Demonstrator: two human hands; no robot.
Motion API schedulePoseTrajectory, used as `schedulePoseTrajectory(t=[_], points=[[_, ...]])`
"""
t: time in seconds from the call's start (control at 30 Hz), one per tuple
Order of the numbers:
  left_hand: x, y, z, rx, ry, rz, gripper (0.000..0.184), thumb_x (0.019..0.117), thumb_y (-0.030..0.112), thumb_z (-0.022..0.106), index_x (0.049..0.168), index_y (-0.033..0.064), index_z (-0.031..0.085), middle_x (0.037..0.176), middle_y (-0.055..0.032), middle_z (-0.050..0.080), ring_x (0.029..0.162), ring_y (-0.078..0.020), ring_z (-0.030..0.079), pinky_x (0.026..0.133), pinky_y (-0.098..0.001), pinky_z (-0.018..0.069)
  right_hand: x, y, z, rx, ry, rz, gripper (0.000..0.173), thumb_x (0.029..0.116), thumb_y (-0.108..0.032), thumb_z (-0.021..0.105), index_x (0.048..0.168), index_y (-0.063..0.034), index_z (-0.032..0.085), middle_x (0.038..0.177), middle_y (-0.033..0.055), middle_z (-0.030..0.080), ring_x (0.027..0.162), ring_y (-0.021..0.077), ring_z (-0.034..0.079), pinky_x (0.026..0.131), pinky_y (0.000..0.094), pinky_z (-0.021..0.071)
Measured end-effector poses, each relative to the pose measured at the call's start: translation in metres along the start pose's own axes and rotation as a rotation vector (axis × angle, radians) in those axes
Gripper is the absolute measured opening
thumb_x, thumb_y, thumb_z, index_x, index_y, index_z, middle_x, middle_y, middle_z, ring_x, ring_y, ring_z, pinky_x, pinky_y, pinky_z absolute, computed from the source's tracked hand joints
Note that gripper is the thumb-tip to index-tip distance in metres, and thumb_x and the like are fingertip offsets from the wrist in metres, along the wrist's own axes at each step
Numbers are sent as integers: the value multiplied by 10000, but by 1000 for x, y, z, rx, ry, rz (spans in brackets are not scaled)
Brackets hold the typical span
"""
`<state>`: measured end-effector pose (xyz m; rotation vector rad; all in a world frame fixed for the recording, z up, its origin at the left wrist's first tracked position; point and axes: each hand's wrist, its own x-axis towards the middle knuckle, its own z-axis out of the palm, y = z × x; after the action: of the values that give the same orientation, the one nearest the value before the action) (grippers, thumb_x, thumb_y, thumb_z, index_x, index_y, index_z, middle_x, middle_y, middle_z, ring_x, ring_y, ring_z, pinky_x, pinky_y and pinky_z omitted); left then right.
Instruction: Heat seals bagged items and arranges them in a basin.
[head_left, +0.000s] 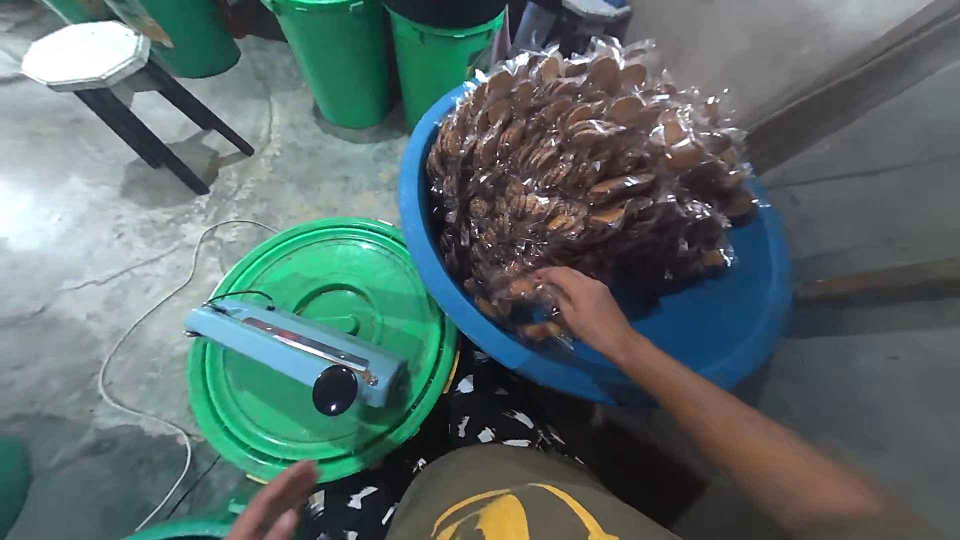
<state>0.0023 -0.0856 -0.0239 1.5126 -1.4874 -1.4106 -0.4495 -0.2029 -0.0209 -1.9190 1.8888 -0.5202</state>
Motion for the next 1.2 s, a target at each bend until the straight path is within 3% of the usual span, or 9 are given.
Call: schedulePoseTrajectory(t=[0.07,0.23,0.33,0.47,0.57,0.67,0.93,1.07,1.2], points=[[28,12,46,-357,-138,114,438,1027,427,543,1426,247,568,1349,35,664,1227,-160,640,1036,-378,539,-15,-32,8,9,217,-424,196,999,-13,519,1013,10,713,1191,171,730,1041,287,741,867,412,616],[67,13,104,-735,-130,-4,815,911,412,694,1545,159,249,1312,33,639,1070,-131,687,865,-356,609,-24,-105,73,341,-98,-962,121,967,14,577,964,-18,694,1150,172,736,1015,275,741,870,368,607],[64,5,103,-780,104,-135,548,913,139,548,1429,77,375,1133,-6,654,885,-108,689,715,-307,612,-18,-126,92,760,-509,-410,241,991,20,492,1129,171,618,1320,261,607,1124,224,668,942,325,563],[66,-5,91,-577,370,-53,660,921,82,606,1498,-6,297,1278,-129,568,1035,-133,652,840,-314,592,8,-155,115,1009,-770,359,349,1114,-266,375,1305,-11,516,1080,72,645,867,155,687,761,352,599],[76,-11,90,-533,511,0,602,934,18,600,1467,-46,330,1313,-172,541,1111,-141,615,923,-299,548,25,-179,137,747,-617,195,170,1055,-64,493,1122,59,590,944,84,604,793,104,588,733,272,519],[94,-22,85,-546,660,-33,566,955,12,567,1475,-25,346,1352,-204,523,1135,-196,608,929,-346,549,46,-186,170,406,-438,-207,233,952,-43,590,1139,87,639,1038,234,694,1000,323,682,910,490,540],[126,-24,36,-548,771,-105,615,998,76,569,1545,42,290,1405,-262,470,1086,-313,627,823,-450,581,109,-239,120,292,-720,-290,425,1093,-214,486,1455,8,488,1278,238,627,1144,326,631,1005,473,492],[137,-33,8,-409,750,-59,625,992,119,573,1548,26,303,1434,-270,462,1190,-322,589,938,-457,546,67,-255,106,-257,-932,-547,843,1005,-322,650,1650,-101,155,1646,278,236,1478,485,316,1118,659,346],[132,-45,1,-417,721,-128,656,1046,180,505,1610,104,178,1442,-263,472,1164,-317,607,904,-474,552,44,-234,140,-225,-708,-505,735,1011,-263,568,1645,-141,218,1551,263,411,1379,442,476,1024,564,484]])
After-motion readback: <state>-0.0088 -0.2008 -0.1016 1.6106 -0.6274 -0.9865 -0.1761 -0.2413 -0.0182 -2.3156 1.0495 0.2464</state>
